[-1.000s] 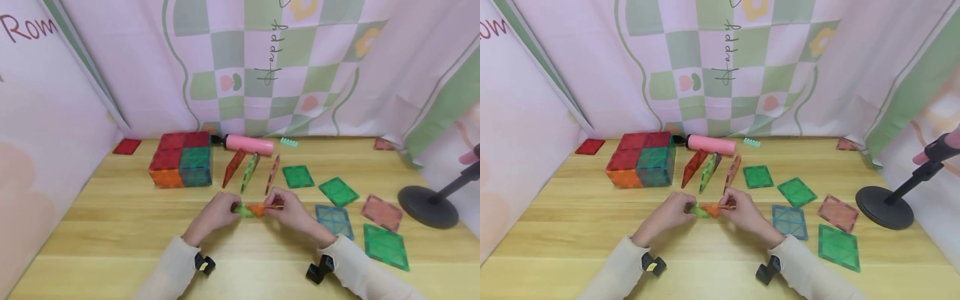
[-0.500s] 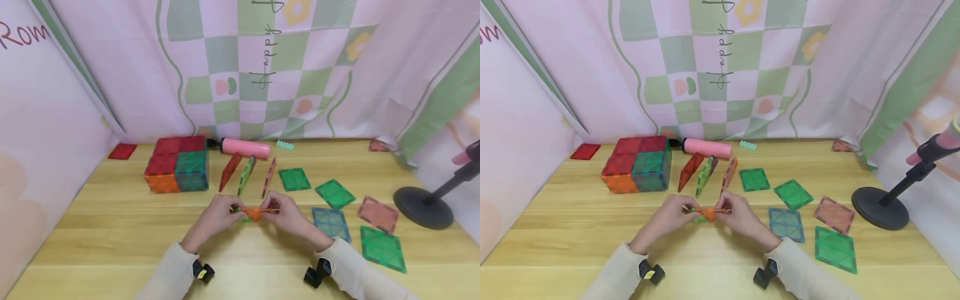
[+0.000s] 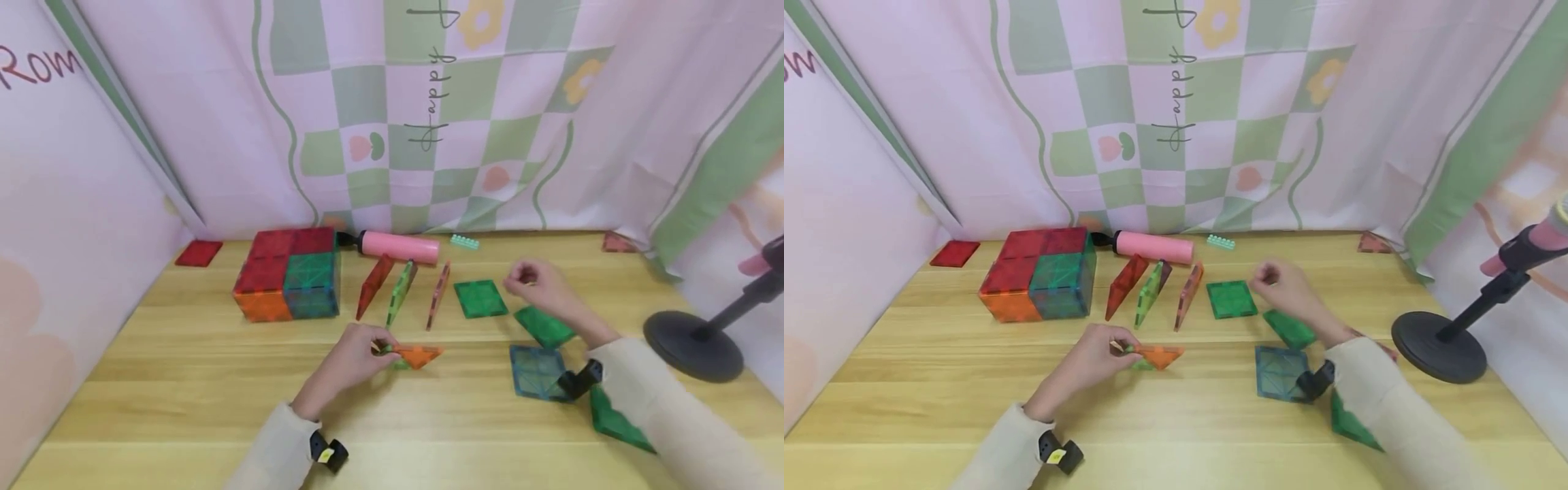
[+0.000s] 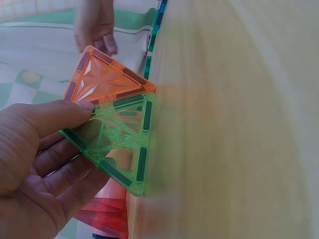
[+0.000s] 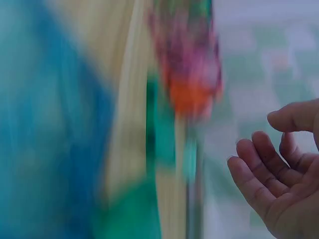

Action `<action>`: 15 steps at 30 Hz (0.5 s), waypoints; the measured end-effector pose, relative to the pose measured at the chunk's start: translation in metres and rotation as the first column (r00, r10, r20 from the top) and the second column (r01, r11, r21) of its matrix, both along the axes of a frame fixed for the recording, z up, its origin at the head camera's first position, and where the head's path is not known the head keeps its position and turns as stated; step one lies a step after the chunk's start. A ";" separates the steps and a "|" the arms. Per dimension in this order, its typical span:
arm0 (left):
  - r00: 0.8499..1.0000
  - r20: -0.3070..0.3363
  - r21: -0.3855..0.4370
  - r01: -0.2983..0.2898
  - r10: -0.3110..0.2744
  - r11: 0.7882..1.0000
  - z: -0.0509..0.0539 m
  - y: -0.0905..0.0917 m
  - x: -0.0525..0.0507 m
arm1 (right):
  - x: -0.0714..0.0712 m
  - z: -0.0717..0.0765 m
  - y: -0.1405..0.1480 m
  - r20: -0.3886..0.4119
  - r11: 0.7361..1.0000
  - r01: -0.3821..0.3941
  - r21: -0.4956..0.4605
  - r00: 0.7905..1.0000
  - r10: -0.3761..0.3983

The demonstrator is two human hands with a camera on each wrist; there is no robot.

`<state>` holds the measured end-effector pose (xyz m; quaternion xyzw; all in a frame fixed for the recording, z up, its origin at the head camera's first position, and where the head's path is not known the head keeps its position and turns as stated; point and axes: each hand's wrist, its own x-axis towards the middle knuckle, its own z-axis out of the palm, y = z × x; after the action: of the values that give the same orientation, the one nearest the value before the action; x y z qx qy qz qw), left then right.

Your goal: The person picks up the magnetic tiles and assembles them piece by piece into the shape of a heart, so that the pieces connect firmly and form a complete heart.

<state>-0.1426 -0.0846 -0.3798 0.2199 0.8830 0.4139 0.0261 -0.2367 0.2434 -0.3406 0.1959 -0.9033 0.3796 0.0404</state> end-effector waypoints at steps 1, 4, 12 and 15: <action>1.000 -0.004 -0.001 0.000 0.000 1.000 0.000 0.000 0.000 | -0.010 0.000 0.013 -0.032 0.998 0.037 0.050 0.999 -0.035; 1.000 -0.017 -0.009 0.001 -0.001 1.000 -0.001 -0.001 -0.002 | -0.043 -0.004 0.054 -0.084 0.975 0.145 0.170 0.988 -0.132; 1.000 -0.013 0.004 0.007 -0.007 1.000 -0.001 -0.001 -0.001 | -0.106 -0.017 0.153 -0.037 0.894 0.216 0.392 0.975 -0.219; 1.000 -0.013 0.007 0.000 0.000 1.000 0.000 -0.002 -0.002 | -0.118 -0.016 0.170 -0.028 0.878 0.190 0.440 0.980 -0.199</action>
<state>-0.1442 -0.0865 -0.3797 0.2228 0.8817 0.4154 0.0195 -0.3548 0.4130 -0.3563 0.1049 -0.9810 0.1613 0.0249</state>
